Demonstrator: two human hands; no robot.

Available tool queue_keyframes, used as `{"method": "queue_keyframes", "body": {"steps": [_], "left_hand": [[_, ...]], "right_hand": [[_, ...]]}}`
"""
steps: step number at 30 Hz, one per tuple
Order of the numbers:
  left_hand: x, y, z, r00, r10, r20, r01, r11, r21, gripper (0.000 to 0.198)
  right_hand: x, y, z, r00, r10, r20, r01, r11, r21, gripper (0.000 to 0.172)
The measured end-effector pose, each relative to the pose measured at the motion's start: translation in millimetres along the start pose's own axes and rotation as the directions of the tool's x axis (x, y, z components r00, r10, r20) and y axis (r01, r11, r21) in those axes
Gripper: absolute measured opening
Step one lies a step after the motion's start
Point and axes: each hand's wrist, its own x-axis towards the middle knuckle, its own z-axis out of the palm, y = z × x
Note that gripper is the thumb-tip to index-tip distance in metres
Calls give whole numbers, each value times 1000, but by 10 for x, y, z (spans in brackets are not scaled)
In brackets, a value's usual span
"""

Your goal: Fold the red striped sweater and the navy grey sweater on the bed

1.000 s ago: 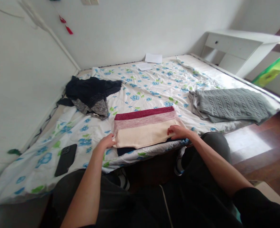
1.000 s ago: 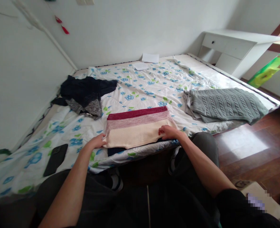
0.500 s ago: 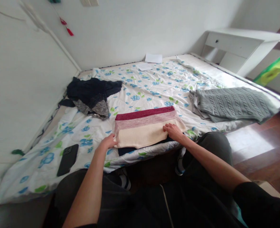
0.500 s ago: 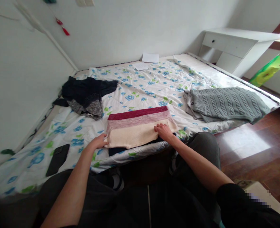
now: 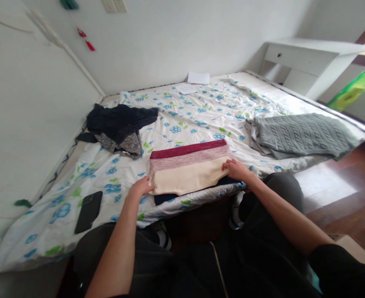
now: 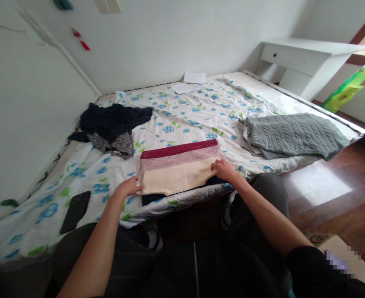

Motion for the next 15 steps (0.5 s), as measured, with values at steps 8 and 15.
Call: {"method": "queue_keyframes", "body": {"steps": [8, 15], "left_hand": [[-235, 593, 34, 849, 450, -277, -495, 861, -115, 54], [-327, 964, 155, 705, 693, -149, -705, 661, -258, 41]], "right_hand": [[190, -514, 235, 949, -305, -73, 306, 952, -7, 50], [151, -596, 275, 893, -445, -68, 445, 895, -24, 22]]}}
